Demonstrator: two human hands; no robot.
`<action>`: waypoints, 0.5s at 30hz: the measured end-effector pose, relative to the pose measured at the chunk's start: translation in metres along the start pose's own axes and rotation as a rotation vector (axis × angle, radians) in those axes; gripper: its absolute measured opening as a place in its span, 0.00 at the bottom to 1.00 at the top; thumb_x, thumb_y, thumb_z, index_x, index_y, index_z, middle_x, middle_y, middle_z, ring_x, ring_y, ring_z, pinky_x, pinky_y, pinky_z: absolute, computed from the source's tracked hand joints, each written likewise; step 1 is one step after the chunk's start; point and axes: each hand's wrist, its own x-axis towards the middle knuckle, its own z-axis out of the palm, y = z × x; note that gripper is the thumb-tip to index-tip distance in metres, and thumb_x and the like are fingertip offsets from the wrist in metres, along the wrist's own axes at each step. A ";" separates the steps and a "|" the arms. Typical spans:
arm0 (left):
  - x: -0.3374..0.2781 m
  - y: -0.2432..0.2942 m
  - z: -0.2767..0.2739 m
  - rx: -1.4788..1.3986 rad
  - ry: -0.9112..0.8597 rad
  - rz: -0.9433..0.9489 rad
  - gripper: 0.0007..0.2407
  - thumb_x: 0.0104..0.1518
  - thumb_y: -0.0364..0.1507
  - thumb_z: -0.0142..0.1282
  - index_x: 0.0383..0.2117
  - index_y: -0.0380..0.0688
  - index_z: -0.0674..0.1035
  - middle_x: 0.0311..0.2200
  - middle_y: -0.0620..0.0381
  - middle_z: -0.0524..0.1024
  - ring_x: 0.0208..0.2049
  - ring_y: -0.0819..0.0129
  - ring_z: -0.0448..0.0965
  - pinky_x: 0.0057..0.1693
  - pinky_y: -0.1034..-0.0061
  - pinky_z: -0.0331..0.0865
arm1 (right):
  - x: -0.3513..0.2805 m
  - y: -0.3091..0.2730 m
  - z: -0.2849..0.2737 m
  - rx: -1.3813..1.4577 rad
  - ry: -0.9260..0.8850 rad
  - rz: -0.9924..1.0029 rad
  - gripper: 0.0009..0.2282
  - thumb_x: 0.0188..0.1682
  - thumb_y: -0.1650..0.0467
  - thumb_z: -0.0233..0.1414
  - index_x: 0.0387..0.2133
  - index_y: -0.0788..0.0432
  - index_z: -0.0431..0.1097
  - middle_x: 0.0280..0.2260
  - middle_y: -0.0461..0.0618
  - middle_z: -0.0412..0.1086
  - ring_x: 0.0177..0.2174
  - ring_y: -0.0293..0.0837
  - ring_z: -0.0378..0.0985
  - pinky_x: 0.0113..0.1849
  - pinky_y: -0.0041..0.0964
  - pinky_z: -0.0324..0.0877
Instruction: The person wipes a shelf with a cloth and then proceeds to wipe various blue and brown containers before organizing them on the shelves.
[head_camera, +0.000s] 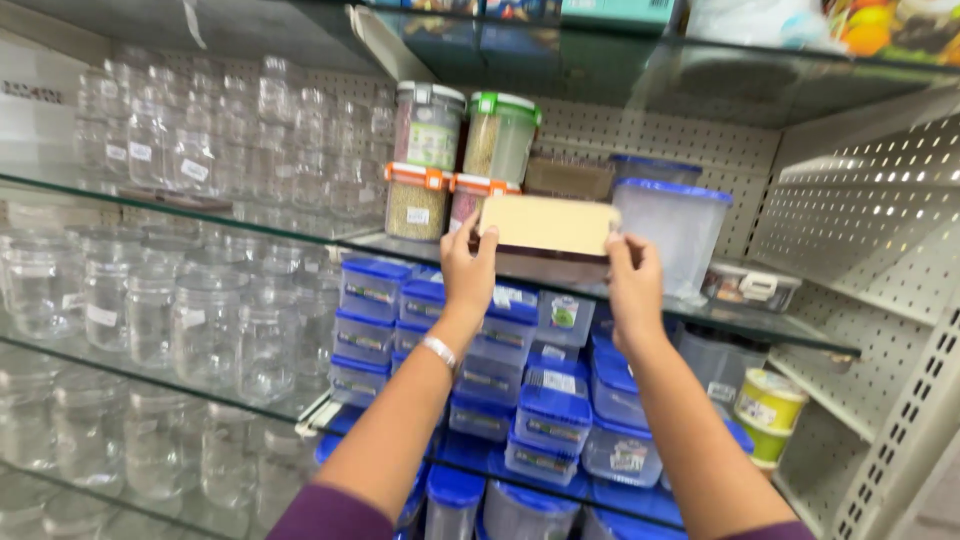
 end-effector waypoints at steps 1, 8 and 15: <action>-0.023 0.026 -0.017 0.009 -0.008 -0.019 0.19 0.62 0.37 0.56 0.58 0.43 0.77 0.50 0.45 0.70 0.49 0.59 0.73 0.59 0.69 0.66 | -0.021 -0.018 -0.005 -0.007 0.003 0.021 0.17 0.55 0.63 0.53 0.50 0.61 0.68 0.41 0.48 0.68 0.35 0.37 0.66 0.36 0.31 0.65; -0.202 0.111 -0.113 -0.212 -0.003 -0.218 0.21 0.62 0.27 0.55 0.62 0.38 0.72 0.50 0.53 0.70 0.52 0.67 0.74 0.59 0.73 0.69 | -0.185 -0.062 -0.056 0.068 -0.101 -0.044 0.21 0.56 0.69 0.51 0.61 0.66 0.62 0.57 0.52 0.67 0.56 0.41 0.68 0.59 0.36 0.62; -0.422 0.068 -0.191 -0.123 -0.015 -0.757 0.22 0.62 0.25 0.53 0.63 0.36 0.68 0.50 0.52 0.66 0.50 0.66 0.76 0.56 0.73 0.72 | -0.382 0.025 -0.130 -0.035 -0.042 0.544 0.22 0.53 0.71 0.51 0.61 0.66 0.61 0.57 0.53 0.67 0.54 0.41 0.69 0.54 0.37 0.64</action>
